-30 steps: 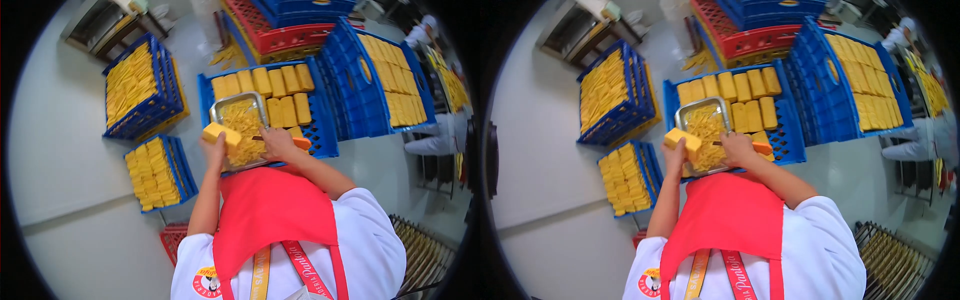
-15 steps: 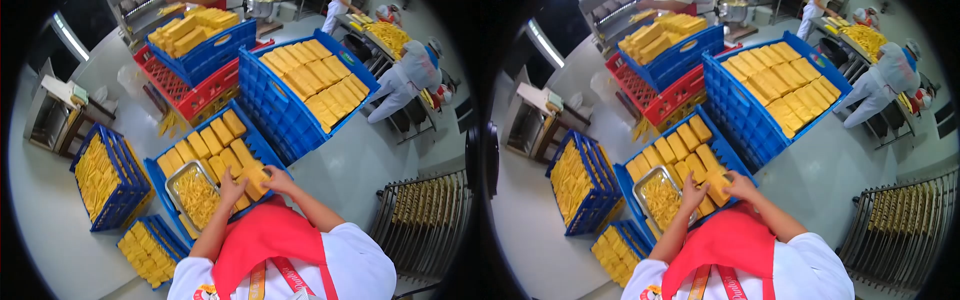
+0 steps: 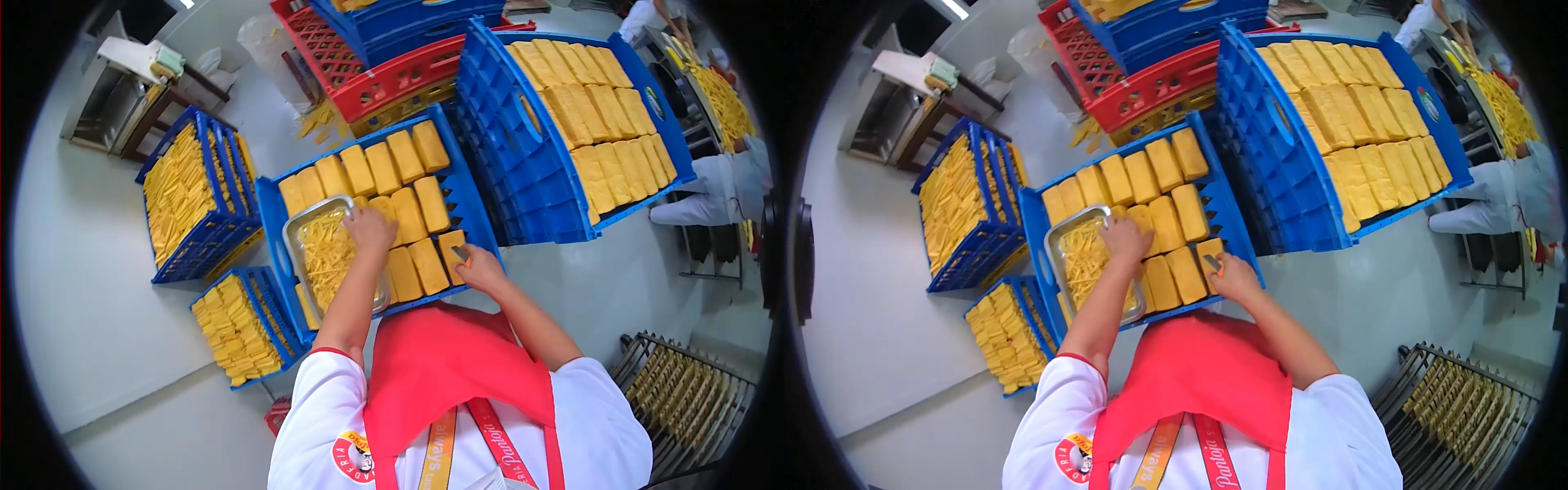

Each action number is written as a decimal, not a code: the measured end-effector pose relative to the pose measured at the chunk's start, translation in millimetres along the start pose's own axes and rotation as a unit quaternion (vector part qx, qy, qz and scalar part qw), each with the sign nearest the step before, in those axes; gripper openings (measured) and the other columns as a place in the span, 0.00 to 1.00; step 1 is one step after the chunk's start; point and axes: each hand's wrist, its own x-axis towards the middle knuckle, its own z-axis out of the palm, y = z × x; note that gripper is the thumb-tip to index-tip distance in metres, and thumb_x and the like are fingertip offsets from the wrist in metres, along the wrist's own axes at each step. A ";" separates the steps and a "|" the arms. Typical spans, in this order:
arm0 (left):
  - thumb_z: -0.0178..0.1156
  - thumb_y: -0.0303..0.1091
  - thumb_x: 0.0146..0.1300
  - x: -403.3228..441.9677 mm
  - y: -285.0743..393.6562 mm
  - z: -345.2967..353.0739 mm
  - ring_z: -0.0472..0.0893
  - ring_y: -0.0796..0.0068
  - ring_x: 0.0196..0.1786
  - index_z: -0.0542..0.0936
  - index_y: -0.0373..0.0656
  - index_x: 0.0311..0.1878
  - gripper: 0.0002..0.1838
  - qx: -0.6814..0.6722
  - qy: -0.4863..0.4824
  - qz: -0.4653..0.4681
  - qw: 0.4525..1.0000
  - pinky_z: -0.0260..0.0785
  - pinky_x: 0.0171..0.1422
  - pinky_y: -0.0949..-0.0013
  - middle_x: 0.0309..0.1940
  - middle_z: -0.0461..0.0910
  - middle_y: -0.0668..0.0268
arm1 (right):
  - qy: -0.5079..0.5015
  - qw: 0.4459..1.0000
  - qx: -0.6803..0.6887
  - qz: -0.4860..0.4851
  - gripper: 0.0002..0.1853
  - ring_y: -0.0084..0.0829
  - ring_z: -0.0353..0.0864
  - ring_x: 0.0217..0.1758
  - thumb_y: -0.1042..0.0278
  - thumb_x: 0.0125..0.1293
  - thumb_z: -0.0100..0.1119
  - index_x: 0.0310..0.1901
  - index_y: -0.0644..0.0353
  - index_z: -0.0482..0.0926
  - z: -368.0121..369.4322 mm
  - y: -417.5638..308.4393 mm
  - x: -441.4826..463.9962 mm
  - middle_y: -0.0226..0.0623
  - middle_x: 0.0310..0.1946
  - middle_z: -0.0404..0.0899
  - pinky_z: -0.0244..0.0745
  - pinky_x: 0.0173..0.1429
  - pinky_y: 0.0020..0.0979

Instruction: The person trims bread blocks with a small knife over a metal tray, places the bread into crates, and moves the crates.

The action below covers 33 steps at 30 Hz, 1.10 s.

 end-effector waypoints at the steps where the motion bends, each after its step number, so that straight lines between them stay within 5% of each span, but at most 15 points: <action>1: 0.59 0.46 0.60 6.6 12.9 -12.8 0.72 0.64 0.58 0.84 0.46 0.49 0.19 0.051 -0.111 -0.033 0.992 0.60 0.60 0.54 0.49 0.83 0.63 | -0.008 1.000 0.017 -0.009 0.27 0.51 0.80 0.53 0.56 0.56 0.65 0.55 0.62 0.78 -3.9 2.6 -6.3 0.54 0.48 0.81 0.74 0.58 0.45; 5: 0.57 0.44 0.61 21.8 29.6 22.5 0.80 0.65 0.58 0.85 0.47 0.49 0.18 0.042 -0.264 -0.028 0.963 0.70 0.57 0.62 0.55 0.81 0.61 | 0.010 0.999 0.040 -0.011 0.24 0.52 0.82 0.49 0.55 0.55 0.66 0.50 0.61 0.80 8.6 33.3 -25.8 0.53 0.44 0.82 0.77 0.54 0.45; 8: 0.63 0.45 0.56 16.7 33.0 38.8 0.83 0.57 0.53 0.77 0.40 0.55 0.26 -0.021 -0.167 -0.032 0.985 0.75 0.56 0.61 0.51 0.81 0.54 | -0.035 0.999 0.032 0.020 0.30 0.50 0.81 0.51 0.51 0.55 0.66 0.55 0.63 0.78 -3.1 31.7 -40.5 0.52 0.46 0.82 0.76 0.55 0.43; 11: 0.69 0.42 0.54 10.8 38.4 19.6 0.79 0.47 0.55 0.62 0.36 0.64 0.38 -0.146 -0.171 -0.098 0.969 0.74 0.58 0.56 0.56 0.73 0.42 | -0.038 0.998 0.039 0.025 0.28 0.52 0.81 0.50 0.50 0.57 0.64 0.54 0.63 0.78 -4.1 31.9 -41.4 0.54 0.44 0.82 0.76 0.55 0.45; 17: 0.74 0.38 0.50 4.3 32.6 15.1 0.77 0.41 0.55 0.58 0.38 0.64 0.43 -0.217 -0.156 -0.088 0.960 0.74 0.57 0.54 0.58 0.67 0.38 | -0.039 0.998 0.041 0.022 0.26 0.51 0.82 0.50 0.50 0.58 0.61 0.52 0.61 0.79 -18.4 12.2 -37.5 0.53 0.44 0.83 0.75 0.55 0.46; 24: 0.69 0.35 0.53 -22.0 25.2 -2.6 0.78 0.42 0.52 0.60 0.37 0.62 0.38 -0.271 -0.040 -0.081 0.958 0.73 0.57 0.52 0.55 0.71 0.42 | -0.065 0.998 0.026 -0.005 0.22 0.47 0.84 0.42 0.51 0.58 0.61 0.48 0.59 0.80 -17.3 0.0 -26.4 0.48 0.35 0.84 0.76 0.48 0.45; 27: 0.64 0.36 0.55 -43.0 -6.3 -5.3 0.80 0.51 0.52 0.66 0.38 0.59 0.30 -0.369 0.103 -0.131 0.915 0.74 0.56 0.55 0.51 0.76 0.47 | -0.080 0.996 0.025 -0.023 0.21 0.45 0.84 0.39 0.52 0.58 0.61 0.46 0.59 0.80 -21.8 -14.1 -22.0 0.45 0.31 0.84 0.77 0.45 0.44; 28: 0.62 0.39 0.55 -43.2 -37.2 12.3 0.80 0.55 0.53 0.69 0.39 0.59 0.28 -0.632 0.049 -0.195 0.749 0.74 0.56 0.56 0.50 0.78 0.50 | -0.082 0.996 0.024 -0.024 0.21 0.45 0.84 0.39 0.52 0.58 0.61 0.46 0.59 0.80 -21.0 -15.7 -19.7 0.45 0.31 0.84 0.77 0.45 0.44; 29: 0.60 0.42 0.56 -46.5 -56.3 22.0 0.80 0.60 0.54 0.73 0.40 0.58 0.27 -0.828 -0.008 -0.241 0.505 0.74 0.56 0.58 0.50 0.80 0.54 | -0.081 0.996 0.030 -0.034 0.20 0.44 0.85 0.38 0.52 0.58 0.61 0.45 0.59 0.80 -18.7 -17.0 -16.1 0.44 0.30 0.84 0.77 0.43 0.43; 30: 0.60 0.42 0.56 -54.8 -62.5 17.7 0.80 0.60 0.54 0.73 0.40 0.58 0.27 -0.825 -0.004 -0.249 0.507 0.74 0.56 0.58 0.50 0.80 0.54 | -0.084 0.995 0.036 -0.044 0.20 0.43 0.85 0.36 0.52 0.58 0.61 0.44 0.59 0.80 -19.1 -23.7 -15.4 0.43 0.29 0.84 0.77 0.42 0.43; 32: 0.58 0.46 0.57 -76.9 -76.9 10.2 0.81 0.66 0.54 0.76 0.43 0.57 0.26 -0.928 0.003 -0.233 0.290 0.75 0.56 0.60 0.53 0.81 0.63 | -0.111 0.993 0.031 -0.014 0.20 0.37 0.85 0.31 0.52 0.58 0.62 0.43 0.59 0.80 -21.3 -32.3 -13.0 0.41 0.26 0.84 0.79 0.38 0.41; 33: 0.55 0.47 0.60 -80.1 -74.2 11.2 0.81 0.65 0.53 0.75 0.45 0.59 0.26 -0.941 -0.020 -0.163 0.296 0.76 0.54 0.59 0.53 0.81 0.66 | -0.118 0.992 0.032 -0.030 0.20 0.37 0.86 0.31 0.52 0.57 0.62 0.45 0.60 0.80 -19.8 -32.0 -9.1 0.41 0.27 0.84 0.80 0.39 0.40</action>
